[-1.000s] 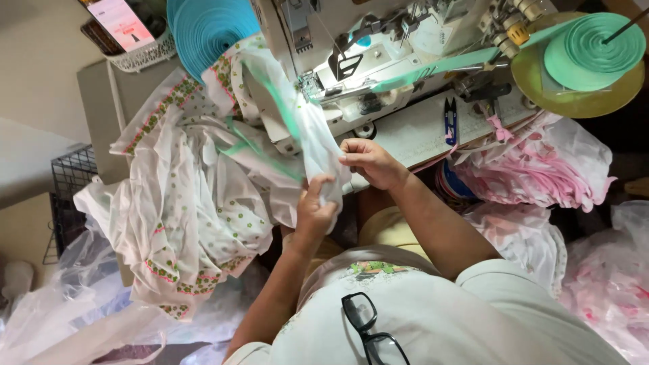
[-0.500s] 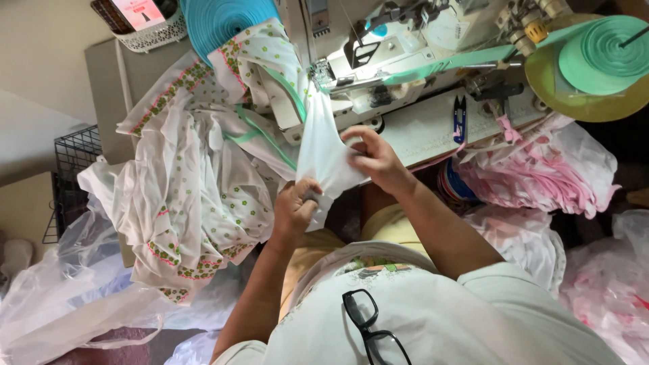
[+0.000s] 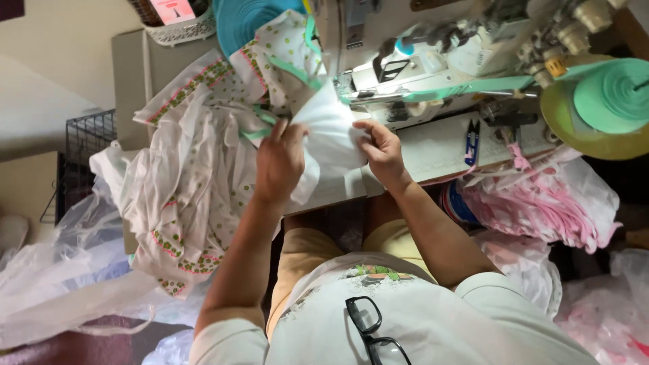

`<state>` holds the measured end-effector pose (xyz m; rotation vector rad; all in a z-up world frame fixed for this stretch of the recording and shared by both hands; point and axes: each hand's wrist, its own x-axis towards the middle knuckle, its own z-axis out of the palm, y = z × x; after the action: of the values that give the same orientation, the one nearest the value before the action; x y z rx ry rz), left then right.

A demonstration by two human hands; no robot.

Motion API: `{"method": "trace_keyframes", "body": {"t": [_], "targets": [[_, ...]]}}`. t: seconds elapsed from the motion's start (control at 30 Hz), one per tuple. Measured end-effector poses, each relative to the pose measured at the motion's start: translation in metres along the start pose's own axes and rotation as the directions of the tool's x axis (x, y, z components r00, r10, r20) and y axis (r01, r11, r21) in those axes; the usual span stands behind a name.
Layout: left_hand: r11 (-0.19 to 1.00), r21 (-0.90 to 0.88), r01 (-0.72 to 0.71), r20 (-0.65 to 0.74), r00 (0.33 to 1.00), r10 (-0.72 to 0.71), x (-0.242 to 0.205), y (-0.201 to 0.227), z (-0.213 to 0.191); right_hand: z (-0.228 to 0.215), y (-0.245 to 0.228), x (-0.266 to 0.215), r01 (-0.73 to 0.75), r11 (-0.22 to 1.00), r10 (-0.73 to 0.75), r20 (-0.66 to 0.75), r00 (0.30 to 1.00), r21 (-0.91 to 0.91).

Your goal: Sort and unfold patterned fabric pieces on a sewing machine workstation

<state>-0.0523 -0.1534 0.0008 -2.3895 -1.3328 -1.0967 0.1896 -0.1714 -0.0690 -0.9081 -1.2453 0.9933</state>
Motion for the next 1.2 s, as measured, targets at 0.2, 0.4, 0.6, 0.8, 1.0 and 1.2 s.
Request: {"method": "trace_keyframes", "body": {"t": [0.2,0.4,0.6,0.8,1.0,1.2], "targets": [[0.999,0.040,0.022,0.016,1.000,-0.022,0.058,-0.056,0.056,0.019,-0.014,0.027,0.224,0.774,-0.281,-0.003,0.960,-0.592],[0.903,0.098,0.418,0.199,0.881,-0.430,0.072,-0.073,0.071,0.017,-0.020,0.035,0.172,0.347,-0.173,0.118,0.978,-0.922],[0.690,-0.024,0.724,0.293,0.665,-0.687,0.004,-0.123,0.008,0.107,-0.070,0.008,0.651,0.438,-0.344,0.554,0.758,-0.620],[0.549,0.500,0.670,0.281,0.474,-0.834,-0.096,-0.185,-0.087,0.175,-0.031,0.050,0.371,0.579,0.149,0.541,0.827,-0.726],[0.350,-0.197,0.916,0.179,0.385,-0.905,-0.134,-0.247,-0.095,0.194,-0.007,0.047,0.409,0.555,-0.062,0.454,0.889,-0.724],[0.158,-0.767,0.622,0.434,0.684,-0.587,-0.051,-0.110,-0.174,0.242,-0.002,0.039,0.323,0.850,-0.162,0.377,0.912,-0.417]]}}
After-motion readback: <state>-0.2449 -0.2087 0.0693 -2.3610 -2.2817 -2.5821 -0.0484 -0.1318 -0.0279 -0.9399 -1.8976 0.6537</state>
